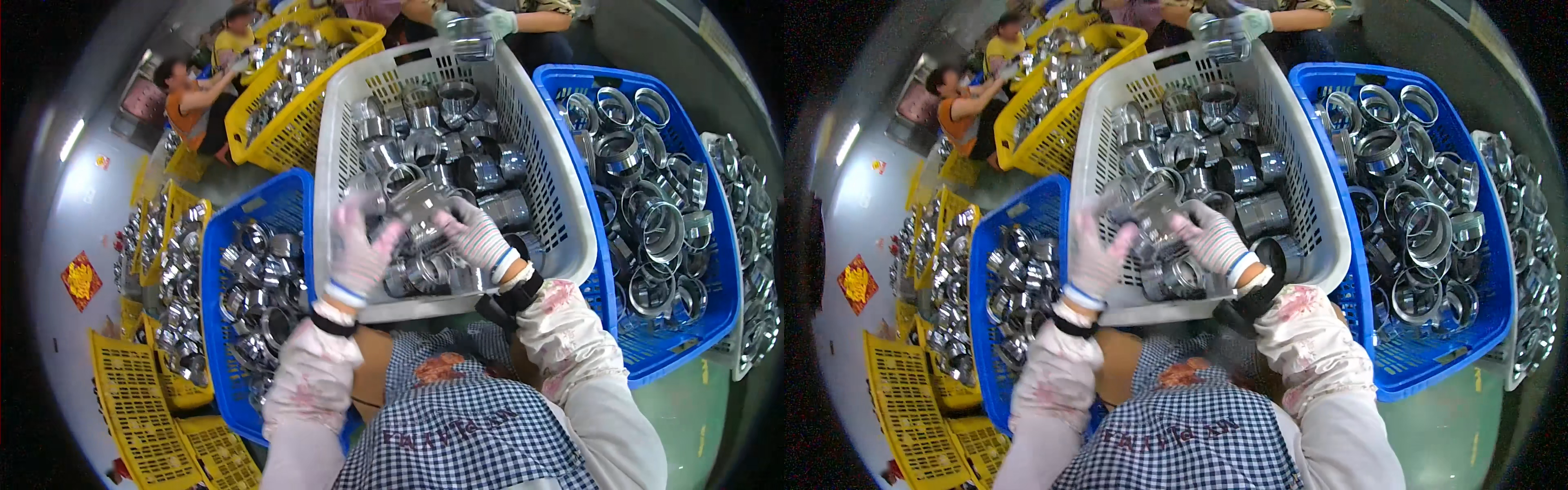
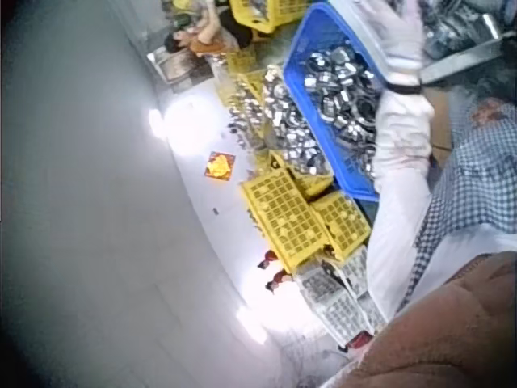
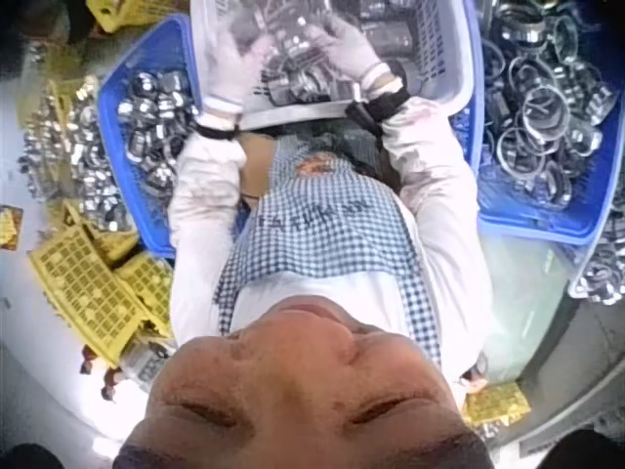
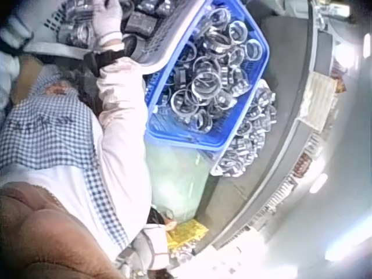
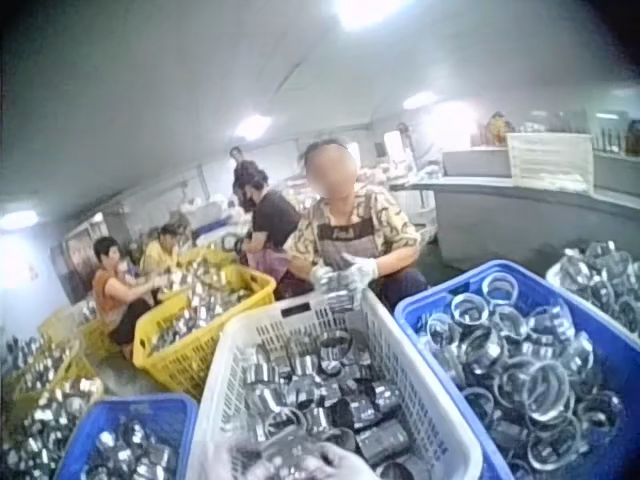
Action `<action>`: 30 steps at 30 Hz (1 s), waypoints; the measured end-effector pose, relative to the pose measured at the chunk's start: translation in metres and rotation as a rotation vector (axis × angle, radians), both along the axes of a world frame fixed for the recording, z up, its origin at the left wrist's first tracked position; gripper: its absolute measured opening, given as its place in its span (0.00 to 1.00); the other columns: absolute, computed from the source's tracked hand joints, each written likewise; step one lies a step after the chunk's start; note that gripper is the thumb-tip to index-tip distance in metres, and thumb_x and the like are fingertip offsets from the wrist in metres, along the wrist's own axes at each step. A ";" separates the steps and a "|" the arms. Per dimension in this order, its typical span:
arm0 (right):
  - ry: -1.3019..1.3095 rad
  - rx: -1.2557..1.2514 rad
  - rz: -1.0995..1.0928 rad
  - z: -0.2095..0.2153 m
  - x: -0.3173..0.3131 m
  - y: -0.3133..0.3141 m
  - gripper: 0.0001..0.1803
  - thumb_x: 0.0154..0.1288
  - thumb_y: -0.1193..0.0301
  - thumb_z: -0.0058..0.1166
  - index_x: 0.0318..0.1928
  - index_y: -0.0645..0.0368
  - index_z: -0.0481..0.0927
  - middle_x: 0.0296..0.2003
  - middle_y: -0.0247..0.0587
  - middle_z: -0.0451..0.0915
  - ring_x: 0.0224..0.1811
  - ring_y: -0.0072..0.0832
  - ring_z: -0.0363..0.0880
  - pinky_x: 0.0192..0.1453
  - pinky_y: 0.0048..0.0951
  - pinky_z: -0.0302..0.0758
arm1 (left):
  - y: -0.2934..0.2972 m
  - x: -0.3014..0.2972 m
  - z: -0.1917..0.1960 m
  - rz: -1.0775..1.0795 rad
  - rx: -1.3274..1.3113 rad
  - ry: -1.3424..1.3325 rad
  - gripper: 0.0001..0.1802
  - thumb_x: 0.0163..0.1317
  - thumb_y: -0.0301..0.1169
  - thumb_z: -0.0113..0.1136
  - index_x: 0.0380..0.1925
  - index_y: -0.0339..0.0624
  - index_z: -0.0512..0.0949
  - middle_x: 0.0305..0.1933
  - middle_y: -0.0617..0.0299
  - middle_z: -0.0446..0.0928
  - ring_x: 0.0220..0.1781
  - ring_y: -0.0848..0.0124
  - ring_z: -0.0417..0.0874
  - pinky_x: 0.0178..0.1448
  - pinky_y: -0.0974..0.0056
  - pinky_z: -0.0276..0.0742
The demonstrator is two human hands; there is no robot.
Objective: The worker is sorting circular metal rings from a white basket into separate blue bins on the factory floor.
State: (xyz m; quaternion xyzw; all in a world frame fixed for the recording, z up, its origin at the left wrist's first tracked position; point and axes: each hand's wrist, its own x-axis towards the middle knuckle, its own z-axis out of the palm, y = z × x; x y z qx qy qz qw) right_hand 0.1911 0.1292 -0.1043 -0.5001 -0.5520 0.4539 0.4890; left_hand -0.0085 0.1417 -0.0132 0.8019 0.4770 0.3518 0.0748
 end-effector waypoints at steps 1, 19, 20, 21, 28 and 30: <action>0.188 -0.046 -0.003 0.010 -0.005 0.001 0.26 0.73 0.53 0.53 0.54 0.65 0.74 0.41 0.41 0.80 0.43 0.25 0.75 0.50 0.29 0.74 | -0.012 -0.003 -0.009 -0.020 0.008 0.022 0.22 0.59 0.39 0.67 0.48 0.38 0.76 0.50 0.48 0.74 0.52 0.49 0.75 0.57 0.52 0.72; 0.395 0.131 -0.275 0.033 -0.028 -0.024 0.25 0.78 0.51 0.41 0.48 0.63 0.75 0.37 0.39 0.77 0.40 0.24 0.71 0.48 0.28 0.72 | -0.038 0.019 -0.022 -0.073 -0.609 -0.697 0.16 0.71 0.39 0.56 0.28 0.40 0.76 0.24 0.71 0.71 0.28 0.82 0.67 0.33 0.71 0.66; 0.391 0.129 -0.273 0.028 -0.028 -0.023 0.25 0.78 0.51 0.41 0.48 0.63 0.75 0.37 0.39 0.77 0.40 0.24 0.71 0.48 0.28 0.72 | -0.037 0.023 -0.017 -0.102 -0.629 -0.740 0.16 0.71 0.39 0.56 0.29 0.40 0.76 0.24 0.71 0.71 0.28 0.82 0.67 0.33 0.71 0.65; 0.358 0.154 -0.318 0.024 -0.027 -0.020 0.25 0.78 0.51 0.41 0.48 0.63 0.75 0.37 0.42 0.77 0.40 0.26 0.72 0.48 0.29 0.72 | -0.036 0.026 -0.014 -0.083 -0.696 -0.783 0.16 0.71 0.39 0.57 0.28 0.38 0.76 0.24 0.67 0.72 0.28 0.78 0.69 0.35 0.68 0.67; 0.611 0.067 -0.193 0.032 -0.021 -0.012 0.26 0.74 0.51 0.50 0.54 0.63 0.79 0.45 0.35 0.82 0.48 0.22 0.75 0.54 0.27 0.73 | -0.038 0.040 -0.010 -0.289 0.277 0.057 0.09 0.60 0.29 0.62 0.24 0.39 0.74 0.24 0.55 0.71 0.29 0.52 0.74 0.35 0.50 0.68; 0.822 -0.049 -0.130 0.047 -0.023 -0.013 0.26 0.73 0.50 0.52 0.49 0.65 0.80 0.39 0.32 0.82 0.40 0.22 0.75 0.48 0.27 0.74 | -0.043 0.043 -0.014 -0.221 0.296 0.136 0.10 0.57 0.27 0.64 0.22 0.41 0.71 0.24 0.55 0.71 0.28 0.54 0.74 0.33 0.51 0.67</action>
